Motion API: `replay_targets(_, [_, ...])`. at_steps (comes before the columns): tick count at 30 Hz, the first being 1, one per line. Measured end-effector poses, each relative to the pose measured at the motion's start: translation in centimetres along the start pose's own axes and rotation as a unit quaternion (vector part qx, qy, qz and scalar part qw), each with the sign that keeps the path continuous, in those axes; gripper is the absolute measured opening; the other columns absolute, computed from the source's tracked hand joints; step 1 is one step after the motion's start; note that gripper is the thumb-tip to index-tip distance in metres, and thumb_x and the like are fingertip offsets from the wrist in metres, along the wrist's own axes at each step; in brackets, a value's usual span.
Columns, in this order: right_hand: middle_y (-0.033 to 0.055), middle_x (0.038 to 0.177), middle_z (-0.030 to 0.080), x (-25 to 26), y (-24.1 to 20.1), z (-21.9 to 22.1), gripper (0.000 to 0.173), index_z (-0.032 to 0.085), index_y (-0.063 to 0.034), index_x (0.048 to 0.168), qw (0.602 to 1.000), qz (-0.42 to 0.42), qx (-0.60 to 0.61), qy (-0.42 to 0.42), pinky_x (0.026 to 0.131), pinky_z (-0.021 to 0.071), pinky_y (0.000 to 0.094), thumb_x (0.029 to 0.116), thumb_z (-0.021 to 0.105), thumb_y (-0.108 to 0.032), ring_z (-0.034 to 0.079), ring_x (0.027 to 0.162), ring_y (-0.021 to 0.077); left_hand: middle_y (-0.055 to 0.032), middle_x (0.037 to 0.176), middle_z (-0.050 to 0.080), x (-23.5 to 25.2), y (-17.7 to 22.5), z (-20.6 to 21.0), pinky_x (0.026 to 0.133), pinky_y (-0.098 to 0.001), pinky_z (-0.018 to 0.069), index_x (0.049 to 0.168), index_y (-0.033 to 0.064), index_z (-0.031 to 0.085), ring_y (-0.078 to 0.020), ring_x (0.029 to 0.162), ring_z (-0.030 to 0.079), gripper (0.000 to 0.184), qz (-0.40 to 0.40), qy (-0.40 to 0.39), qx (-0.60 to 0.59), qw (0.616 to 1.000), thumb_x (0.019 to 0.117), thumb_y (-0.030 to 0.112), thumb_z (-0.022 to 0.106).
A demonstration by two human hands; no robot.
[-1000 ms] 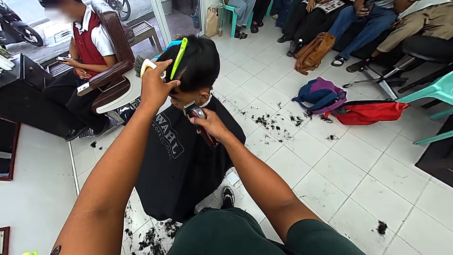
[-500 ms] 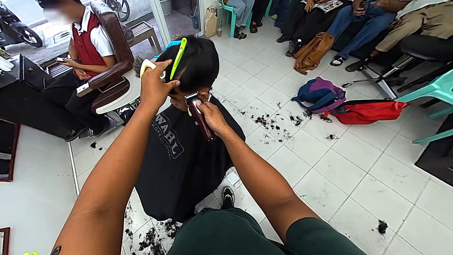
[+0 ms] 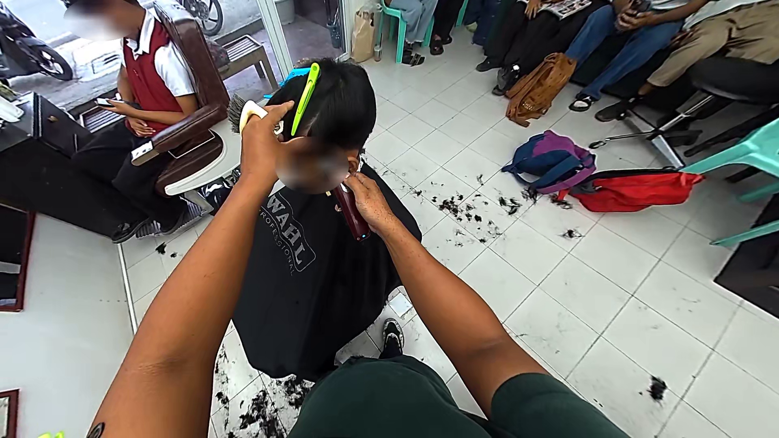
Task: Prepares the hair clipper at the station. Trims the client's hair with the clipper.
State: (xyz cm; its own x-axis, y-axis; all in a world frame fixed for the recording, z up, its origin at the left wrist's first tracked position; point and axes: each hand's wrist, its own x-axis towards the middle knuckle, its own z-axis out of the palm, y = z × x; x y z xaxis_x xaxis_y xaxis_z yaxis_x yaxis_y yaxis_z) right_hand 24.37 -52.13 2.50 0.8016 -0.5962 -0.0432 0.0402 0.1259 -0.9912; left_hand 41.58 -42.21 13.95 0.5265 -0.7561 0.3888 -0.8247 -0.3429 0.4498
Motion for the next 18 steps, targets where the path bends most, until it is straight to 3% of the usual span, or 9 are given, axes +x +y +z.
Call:
replay_targets(6, [0.0124,0.089,0.065,0.08,-0.27,-0.08,0.043,0.061,0.0009,0.112,1.000,0.021,0.004,0.003,0.068,0.0602,0.0374,0.1122,0.038,-0.036,0.067,0.071,0.0205,-0.0172,0.142,0.060,-0.05,0.11,0.00,0.099,-0.0455,0.0498,0.144,0.0082,0.059,-0.0295,0.115,0.064,0.061,-0.003,0.001,0.000,1.000,0.0895,0.022,0.081])
replay_targets(10, [0.0123,0.095,0.067,-0.21,-0.15,0.00,0.042,0.059,0.0011,0.124,1.000,-0.018,0.014,-0.021,0.071,0.0608,0.0368,0.1122,0.037,-0.033,0.068,0.076,0.0194,-0.0179,0.142,0.060,0.06,-0.01,-0.02,0.102,-0.0479,0.0493,0.145,0.0084,0.059,-0.0316,0.118,0.063,0.061,-0.006,-0.005,0.002,1.000,0.0901,0.023,0.080])
replay_targets(13, [0.0119,0.090,0.068,-0.20,0.12,-0.20,0.042,0.063,0.0007,0.114,0.996,0.034,-0.060,-0.058,0.068,0.0598,0.0367,0.1103,0.045,-0.037,0.067,0.072,0.0186,-0.0174,0.143,0.059,0.03,0.07,-0.10,0.093,-0.0460,0.0531,0.145,0.0096,0.058,-0.0301,0.110,0.066,0.061,-0.016,-0.009,0.003,1.000,0.0903,0.023,0.080])
replay_targets(18, [0.0140,0.091,0.067,0.32,0.27,0.58,0.046,0.062,0.0016,0.113,0.997,0.046,-0.051,-0.038,0.071,0.0603,0.0397,0.1105,0.043,-0.040,0.069,0.074,0.0220,-0.0174,0.143,0.059,0.13,0.18,0.08,0.098,-0.0459,0.0517,0.145,0.0097,0.058,-0.0303,0.114,0.065,0.061,-0.013,-0.006,0.004,1.000,0.0901,0.023,0.081])
